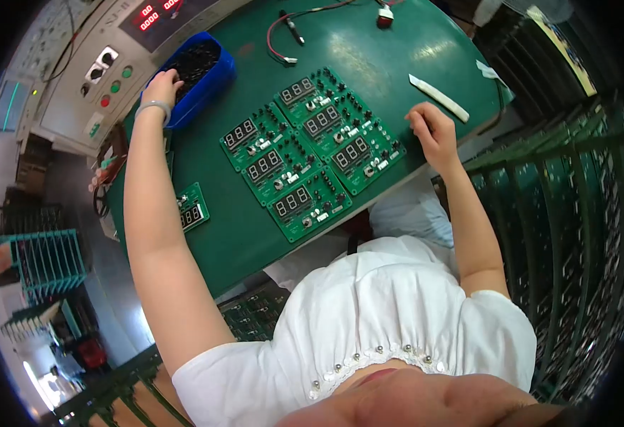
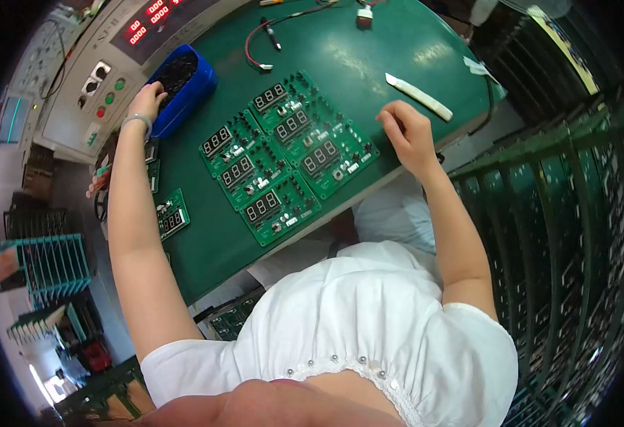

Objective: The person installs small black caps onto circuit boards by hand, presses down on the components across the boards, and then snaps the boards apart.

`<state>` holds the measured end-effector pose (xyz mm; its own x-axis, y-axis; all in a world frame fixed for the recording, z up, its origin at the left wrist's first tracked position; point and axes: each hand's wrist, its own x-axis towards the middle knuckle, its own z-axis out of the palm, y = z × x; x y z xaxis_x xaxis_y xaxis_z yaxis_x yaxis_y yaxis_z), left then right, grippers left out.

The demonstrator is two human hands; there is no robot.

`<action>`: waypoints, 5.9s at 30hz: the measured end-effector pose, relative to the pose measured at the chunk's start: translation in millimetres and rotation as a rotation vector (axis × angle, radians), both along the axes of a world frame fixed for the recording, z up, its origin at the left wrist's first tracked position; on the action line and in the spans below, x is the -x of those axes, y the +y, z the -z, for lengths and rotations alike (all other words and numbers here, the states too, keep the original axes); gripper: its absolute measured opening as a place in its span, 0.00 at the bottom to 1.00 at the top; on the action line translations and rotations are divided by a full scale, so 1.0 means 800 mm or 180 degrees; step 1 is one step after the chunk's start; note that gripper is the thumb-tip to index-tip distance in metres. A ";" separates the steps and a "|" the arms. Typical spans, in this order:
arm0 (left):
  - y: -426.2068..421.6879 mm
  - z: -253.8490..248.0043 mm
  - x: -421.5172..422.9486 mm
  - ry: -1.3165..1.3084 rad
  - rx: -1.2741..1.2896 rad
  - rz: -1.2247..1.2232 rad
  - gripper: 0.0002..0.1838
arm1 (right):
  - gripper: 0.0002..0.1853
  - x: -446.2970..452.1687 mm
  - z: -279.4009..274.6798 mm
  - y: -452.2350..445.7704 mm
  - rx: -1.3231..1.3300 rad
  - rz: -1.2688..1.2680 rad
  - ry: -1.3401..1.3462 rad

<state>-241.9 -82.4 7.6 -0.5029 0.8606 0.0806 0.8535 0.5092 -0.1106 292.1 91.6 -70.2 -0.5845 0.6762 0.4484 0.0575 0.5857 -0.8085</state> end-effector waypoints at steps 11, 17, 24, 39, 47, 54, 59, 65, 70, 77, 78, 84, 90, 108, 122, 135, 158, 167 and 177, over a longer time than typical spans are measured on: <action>0.001 0.006 0.062 -0.1385 -0.1675 -0.0388 0.11 | 0.11 -0.003 0.010 0.001 0.0371 0.0268 0.0097; -0.001 -0.022 0.047 -0.5662 -0.3530 -0.1161 0.06 | 0.10 0.000 0.007 -0.002 0.0391 0.0346 0.0266; -0.022 -0.037 -0.016 -0.8529 -0.4702 -0.0649 0.09 | 0.11 0.004 0.020 0.010 0.0584 0.0182 0.0395; -0.033 0.019 -0.355 -0.8827 -0.4911 0.0260 0.09 | 0.07 0.188 -0.126 -0.070 0.0035 -0.2052 -0.0165; -0.022 0.029 -0.448 -0.9911 -0.4243 -0.0323 0.08 | 0.09 0.105 -0.095 -0.047 0.1076 -0.2316 -0.0279; 0.042 0.040 -0.485 -1.0163 -0.4453 -0.0258 0.15 | 0.05 0.052 -0.099 -0.023 0.0245 -0.1739 -0.0082; 0.070 0.048 -0.501 -0.9485 -0.4545 -0.0295 0.14 | 0.07 0.035 -0.095 -0.004 -0.0458 -0.1629 -0.0012; 0.100 0.067 -0.461 -0.8797 -0.4801 -0.1402 0.13 | 0.08 0.068 -0.071 -0.003 -0.0272 -0.1334 -0.0095; 0.098 0.058 -0.462 -0.9304 -0.4924 -0.0934 0.12 | 0.06 0.074 -0.070 0.002 -0.0070 -0.1362 0.0054; 0.055 0.014 -0.446 -1.0042 -0.5374 -0.0078 0.10 | 0.04 0.067 -0.085 -0.006 0.0175 -0.1349 -0.0061; 0.040 0.007 -0.437 -0.9850 -0.5492 0.0414 0.09 | 0.04 0.066 -0.086 -0.013 0.0166 -0.1423 -0.0102; -0.062 -0.016 -0.394 -0.8657 -0.6703 0.0555 0.07 | 0.07 0.094 -0.079 -0.066 -0.1220 -0.2132 -0.0576; -0.105 0.010 -0.401 -0.9044 -0.6983 -0.0412 0.09 | 0.08 0.133 -0.069 -0.092 -0.2420 -0.2393 -0.1002; -0.062 0.041 -0.439 -0.9631 -0.5857 -0.0336 0.11 | 0.06 0.137 -0.096 -0.063 -0.0025 -0.2736 -0.0579; 0.019 0.044 -0.479 -0.9289 -0.5039 -0.1319 0.14 | 0.11 0.086 -0.085 0.013 -0.1049 -0.2305 -0.0049; 0.018 0.028 -0.483 -0.7037 -0.3678 -0.0730 0.13 | 0.07 0.059 -0.048 0.034 0.1163 -0.2603 0.0437; 0.034 0.029 -0.477 -0.1575 -0.1125 0.0621 0.06 | 0.08 0.050 -0.015 0.061 -0.0037 -0.2111 -0.0083; 0.046 0.030 -0.465 -0.0035 -0.0352 0.1297 0.04 | 0.09 0.060 -0.011 0.051 -0.0575 -0.2019 -0.0098; 0.054 0.027 -0.449 0.0400 -0.0266 0.1816 0.06 | 0.08 0.057 -0.009 0.051 -0.0359 -0.2128 -0.0153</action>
